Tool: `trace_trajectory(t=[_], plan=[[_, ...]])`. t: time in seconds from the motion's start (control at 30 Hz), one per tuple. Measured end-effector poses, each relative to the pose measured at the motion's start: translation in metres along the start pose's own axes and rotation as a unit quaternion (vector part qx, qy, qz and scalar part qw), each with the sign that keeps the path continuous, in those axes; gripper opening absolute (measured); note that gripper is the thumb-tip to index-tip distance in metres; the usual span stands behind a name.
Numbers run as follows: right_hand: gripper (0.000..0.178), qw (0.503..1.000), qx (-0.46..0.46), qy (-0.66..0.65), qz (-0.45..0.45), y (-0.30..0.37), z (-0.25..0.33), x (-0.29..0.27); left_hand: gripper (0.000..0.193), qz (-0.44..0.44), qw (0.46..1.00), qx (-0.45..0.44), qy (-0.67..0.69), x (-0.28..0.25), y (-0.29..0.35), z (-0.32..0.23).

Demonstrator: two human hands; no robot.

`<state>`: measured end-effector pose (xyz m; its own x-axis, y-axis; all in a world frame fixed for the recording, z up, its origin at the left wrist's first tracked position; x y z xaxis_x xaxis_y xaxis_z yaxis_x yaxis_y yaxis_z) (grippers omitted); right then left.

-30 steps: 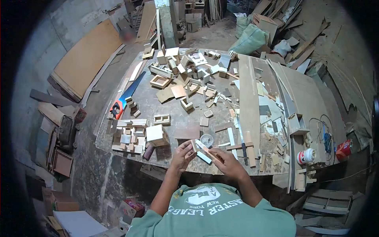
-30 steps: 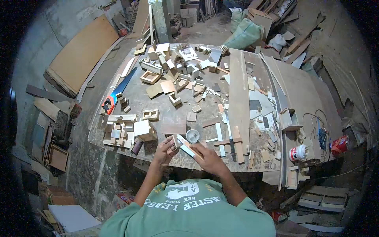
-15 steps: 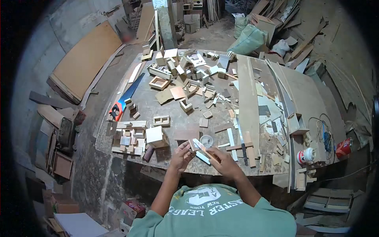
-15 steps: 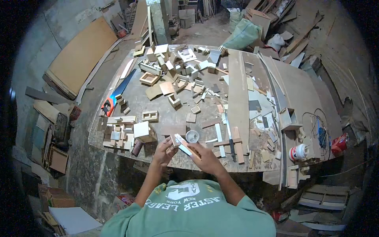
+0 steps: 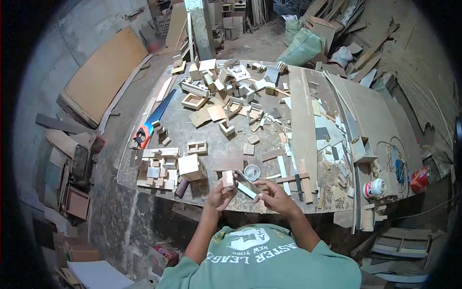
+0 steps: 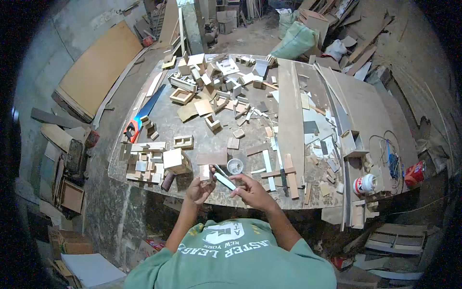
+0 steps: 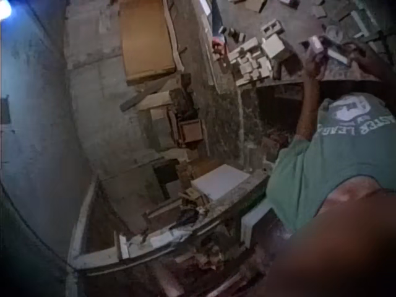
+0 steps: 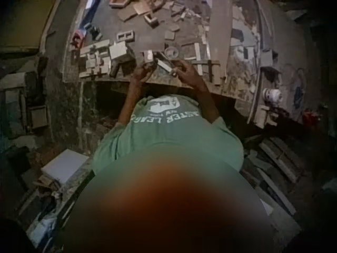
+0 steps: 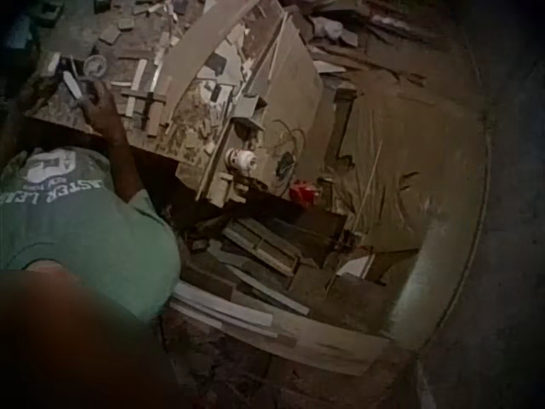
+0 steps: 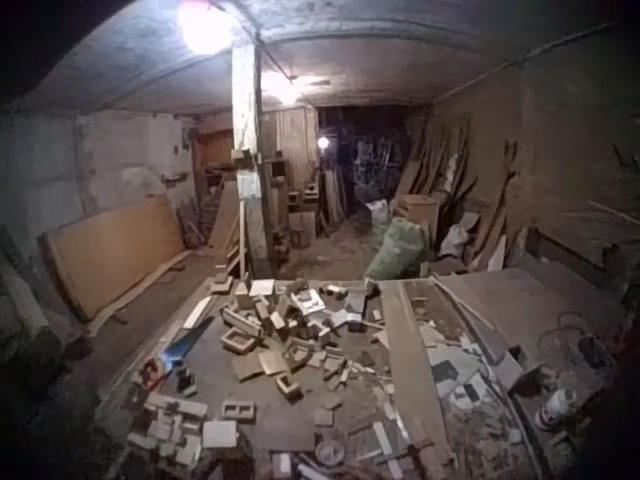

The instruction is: Measuring and gluing small wood pieces to assemble a complex structure in a woodworking shop.

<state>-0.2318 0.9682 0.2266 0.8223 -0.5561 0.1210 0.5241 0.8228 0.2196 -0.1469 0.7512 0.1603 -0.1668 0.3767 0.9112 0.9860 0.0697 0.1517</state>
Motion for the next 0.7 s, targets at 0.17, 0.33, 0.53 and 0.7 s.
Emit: trace_trajectory(t=[0.17, 0.33, 0.53, 0.7], plan=[[0.041, 1.0, -0.004, -0.029, 0.008, -0.003, 0.001, 0.012, 0.033, 0.097, 0.992, -0.057, 0.051, -0.035, -0.007, 0.002], [0.042, 1.0, 0.002, -0.02, 0.012, 0.0, -0.005, 0.009, 0.03, 0.048, 0.998, -0.006, -0.047, -0.028, -0.006, 0.003], [0.04, 0.993, 0.016, 0.091, 0.072, 0.013, 0.012, 0.004, 0.031, 0.006, 0.997, 0.011, -0.07, -0.027, -0.001, -0.005], [0.041, 0.982, -0.029, 0.187, -0.027, 0.018, 0.015, 0.004, 0.033, -0.069, 0.987, 0.027, -0.142, -0.026, -0.002, -0.006]])
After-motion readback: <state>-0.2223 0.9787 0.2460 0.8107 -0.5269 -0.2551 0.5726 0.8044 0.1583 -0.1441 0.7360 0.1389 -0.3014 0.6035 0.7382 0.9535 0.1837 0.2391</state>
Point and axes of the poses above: each hand's wrist, its own y-axis away from the middle knuckle, its own x-axis out of the palm, z = x × y, the point moved 1 cm from there along -y, towards the middle knuckle
